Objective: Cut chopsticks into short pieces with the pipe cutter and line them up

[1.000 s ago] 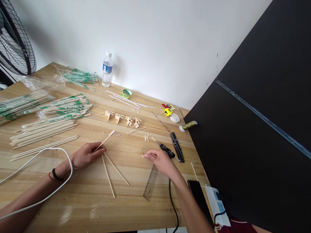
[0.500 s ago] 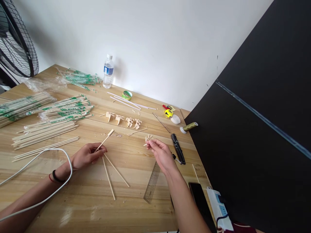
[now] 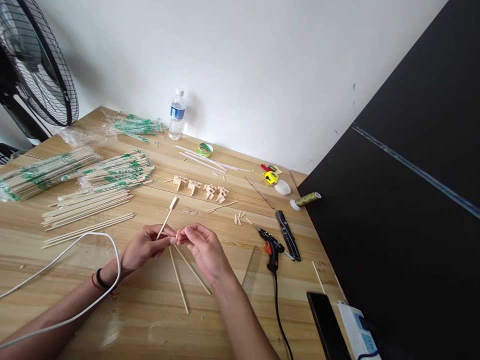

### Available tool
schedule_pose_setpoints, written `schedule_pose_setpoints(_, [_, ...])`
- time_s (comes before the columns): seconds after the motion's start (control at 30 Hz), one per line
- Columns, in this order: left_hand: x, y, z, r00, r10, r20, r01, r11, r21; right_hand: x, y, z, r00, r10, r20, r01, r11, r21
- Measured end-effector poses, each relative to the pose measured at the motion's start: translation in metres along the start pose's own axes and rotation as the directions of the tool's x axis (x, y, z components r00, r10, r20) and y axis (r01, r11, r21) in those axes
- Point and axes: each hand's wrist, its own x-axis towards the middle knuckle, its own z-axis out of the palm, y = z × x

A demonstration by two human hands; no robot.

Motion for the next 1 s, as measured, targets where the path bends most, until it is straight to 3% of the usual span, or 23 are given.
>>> schedule_pose_setpoints(0.23, [-0.002,0.004,-0.002,1.000,-0.008,0.012,0.008,0.999,0.041,-0.010,-0.011,-0.015,0.998,0.024,-0.049,-0.020,0.997,0.078])
schedule_pose_setpoints(0.3, [-0.002,0.005,-0.002,1.000,-0.012,0.014,0.012,0.999,0.049,-0.012,-0.013,-0.020,0.997,0.018,-0.072,-0.022,0.999,-0.045])
schedule_pose_setpoints(0.37, [-0.002,0.005,-0.001,1.000,-0.014,0.022,0.013,0.998,0.057,-0.013,-0.014,-0.022,0.994,-0.037,-0.106,0.007,0.962,-0.273])
schedule_pose_setpoints(0.5, [-0.003,0.005,0.000,0.998,-0.016,0.062,0.012,0.997,0.072,-0.011,-0.005,-0.017,0.985,-0.159,-0.066,0.080,0.763,-0.642])
schedule_pose_setpoints(0.7, [-0.003,0.004,0.000,0.994,-0.028,0.103,0.015,0.992,0.122,-0.002,0.008,-0.016,0.985,-0.154,-0.083,0.059,0.736,-0.674])
schedule_pose_setpoints(0.8, [-0.002,0.002,-0.001,0.995,-0.030,0.091,0.016,0.988,0.153,0.007,-0.002,-0.044,0.962,-0.218,-0.162,0.027,0.669,-0.742])
schedule_pose_setpoints(1.0, [-0.001,-0.001,-0.005,0.996,-0.051,0.074,0.036,0.981,0.192,0.033,-0.038,-0.133,0.873,-0.342,-0.349,-0.107,0.564,-0.819])
